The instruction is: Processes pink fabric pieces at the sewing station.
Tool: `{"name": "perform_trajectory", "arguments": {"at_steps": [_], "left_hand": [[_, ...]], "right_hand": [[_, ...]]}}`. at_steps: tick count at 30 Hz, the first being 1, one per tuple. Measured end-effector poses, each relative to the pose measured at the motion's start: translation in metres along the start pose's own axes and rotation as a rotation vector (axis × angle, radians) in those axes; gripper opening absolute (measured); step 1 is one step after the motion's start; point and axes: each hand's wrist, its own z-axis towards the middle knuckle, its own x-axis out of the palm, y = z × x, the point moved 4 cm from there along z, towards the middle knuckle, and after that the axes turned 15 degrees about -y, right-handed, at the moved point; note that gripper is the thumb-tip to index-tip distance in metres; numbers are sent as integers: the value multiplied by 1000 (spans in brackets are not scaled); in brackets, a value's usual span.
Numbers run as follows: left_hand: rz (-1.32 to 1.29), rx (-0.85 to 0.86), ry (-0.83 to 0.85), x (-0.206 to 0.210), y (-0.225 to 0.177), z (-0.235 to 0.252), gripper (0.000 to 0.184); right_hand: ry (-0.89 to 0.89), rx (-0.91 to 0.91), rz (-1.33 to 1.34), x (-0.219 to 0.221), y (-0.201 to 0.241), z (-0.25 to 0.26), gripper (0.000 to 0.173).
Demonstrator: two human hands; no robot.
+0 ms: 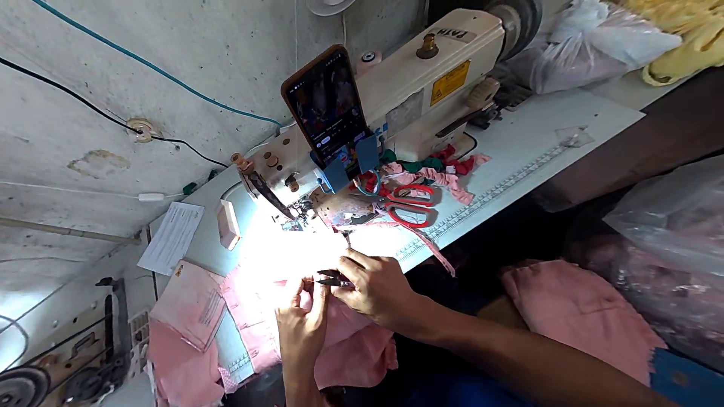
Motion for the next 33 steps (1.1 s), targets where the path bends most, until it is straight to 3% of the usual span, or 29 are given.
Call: {"name": "perform_trajectory", "arguments": {"at_steps": [5,9,10,14,16,22,28,33], "left_hand": [[-32,21,-8,-1,0,-2,16],[-120,82,5,0,-3,-2,15],[-133,50,10,1,-3,-1,15],[-151,-72,-2,3,-1,7,14],[-122,-133,-21,2,0,6,13],[-183,-225,8,7,1,9,18],[-175,-266,9,9,0,11,22],[-167,-223,6,11,0,13,23]], "right_hand": [[75,3,20,0,-1,3,19],[244,540,376,7,-16,7,27],[258,592,408,9,-17,8,28],[166,472,384,4,-17,10,29],[167,446,421,-8,-15,7,45],[318,494,474,-22,-12,-1,19],[240,423,275,-15,-16,-1,19],[200,420,265,-12,-17,6,14]]}}
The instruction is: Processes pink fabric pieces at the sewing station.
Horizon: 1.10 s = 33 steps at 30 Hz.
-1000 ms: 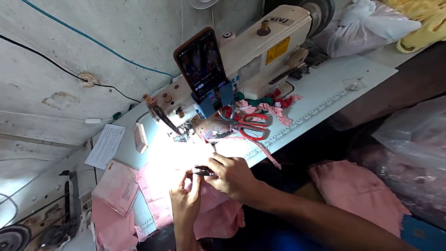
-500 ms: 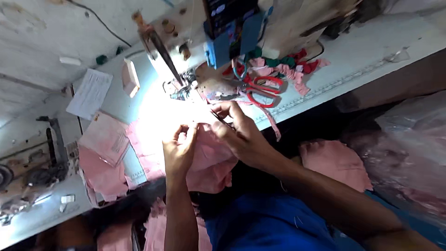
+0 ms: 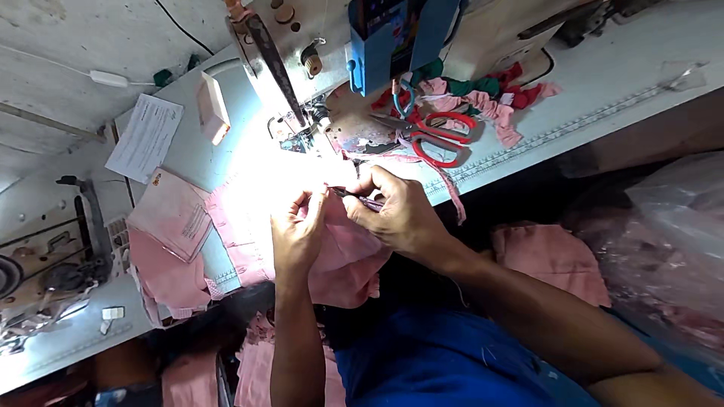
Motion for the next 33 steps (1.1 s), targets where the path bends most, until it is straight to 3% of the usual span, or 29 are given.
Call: {"name": "perform_trajectory", "arguments": {"at_steps": [19,25,33], "left_hand": [[3,3,16,0,3,2,26],[-118,-13,35,2,6,5,26],[-102,2,49,1,5,2,22]], "right_hand": [[7,40,7,8,2,8,12],[100,227,191,18,-9,15,17],[161,285,232,17,-12,15,18]]}}
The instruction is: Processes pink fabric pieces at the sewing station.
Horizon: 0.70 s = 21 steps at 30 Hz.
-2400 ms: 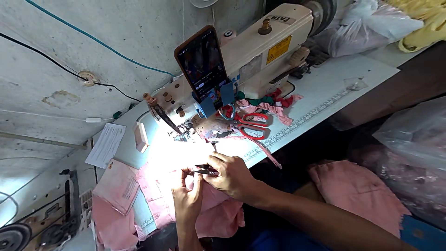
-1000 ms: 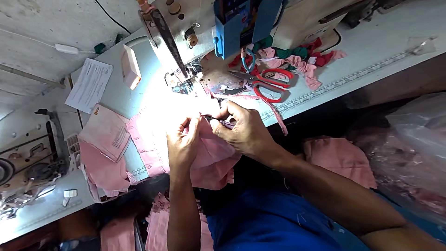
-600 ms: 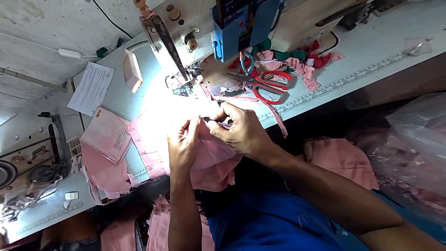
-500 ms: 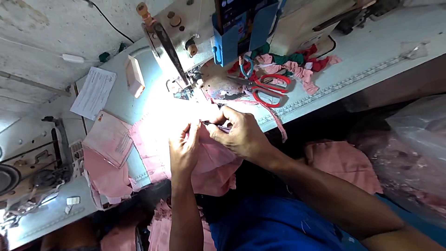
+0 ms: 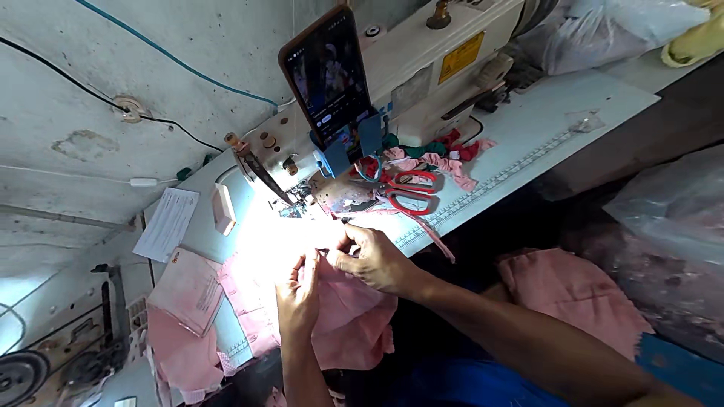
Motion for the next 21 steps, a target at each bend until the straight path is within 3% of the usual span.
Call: {"name": "perform_trajectory", "arguments": {"at_steps": [9,13,18,19,21], "left_hand": [[11,-7,27,-1,2,-5,18],[30,47,45,-4,3,-7,18],[326,294,127,-9,-10,-14,24],[351,344,131,-7,-13,-15,24],[329,410,105,-4,-18,-16,22]], "right_hand": [[6,-13,68,-2,3,0,21],[-80,-317,-179,-4,8,-3,44],[-119,-618,-401,-4,16,-8,22],[-151,-606,-400,-4,17,-9,24],[-132,-327,-208,-2,11,-3,27]]}}
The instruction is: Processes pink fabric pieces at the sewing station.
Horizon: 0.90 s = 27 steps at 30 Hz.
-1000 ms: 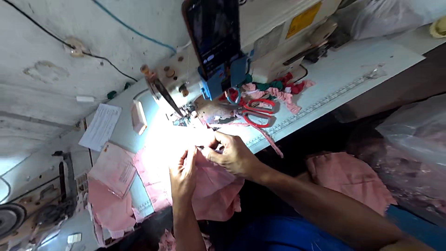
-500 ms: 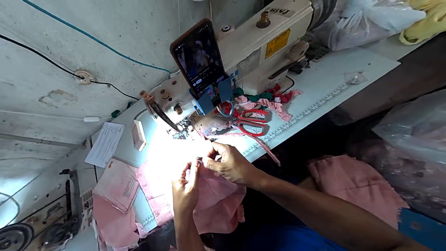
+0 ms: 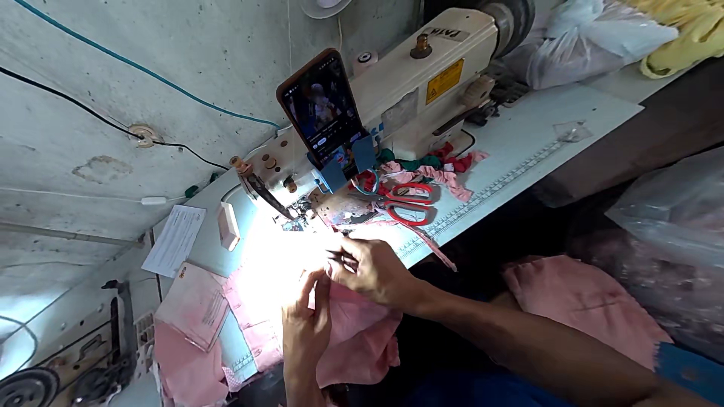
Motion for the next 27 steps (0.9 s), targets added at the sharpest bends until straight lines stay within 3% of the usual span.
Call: {"name": "perform_trajectory", "arguments": {"at_steps": [2,3,8,13,20,22,25,27], "left_hand": [[-67,-56,-43,1,4,-1,21],[-125,-109,-49,1,8,-1,21],[-150,-166,9,1,6,3,18],[-225,-173,25,1,2,5,17],[-166,-207,-33,-1,4,6,14],[-161,-197,-34,-1,3,6,13],[-153,-173,-20,-6,1,8,15],[-155,-168,-16,-12,1,10,17]], "right_hand": [[85,300,256,9,-10,2,24],[104,341,299,11,-11,3,23],[111,217,213,1,-6,-2,19],[136,385,534,-2,-7,-11,21],[110,84,303,-9,-2,-3,14],[113,149,356,-10,-3,-4,11],[155,422,638,-9,-13,-5,21],[214,447,651,-10,-18,-5,19]]}}
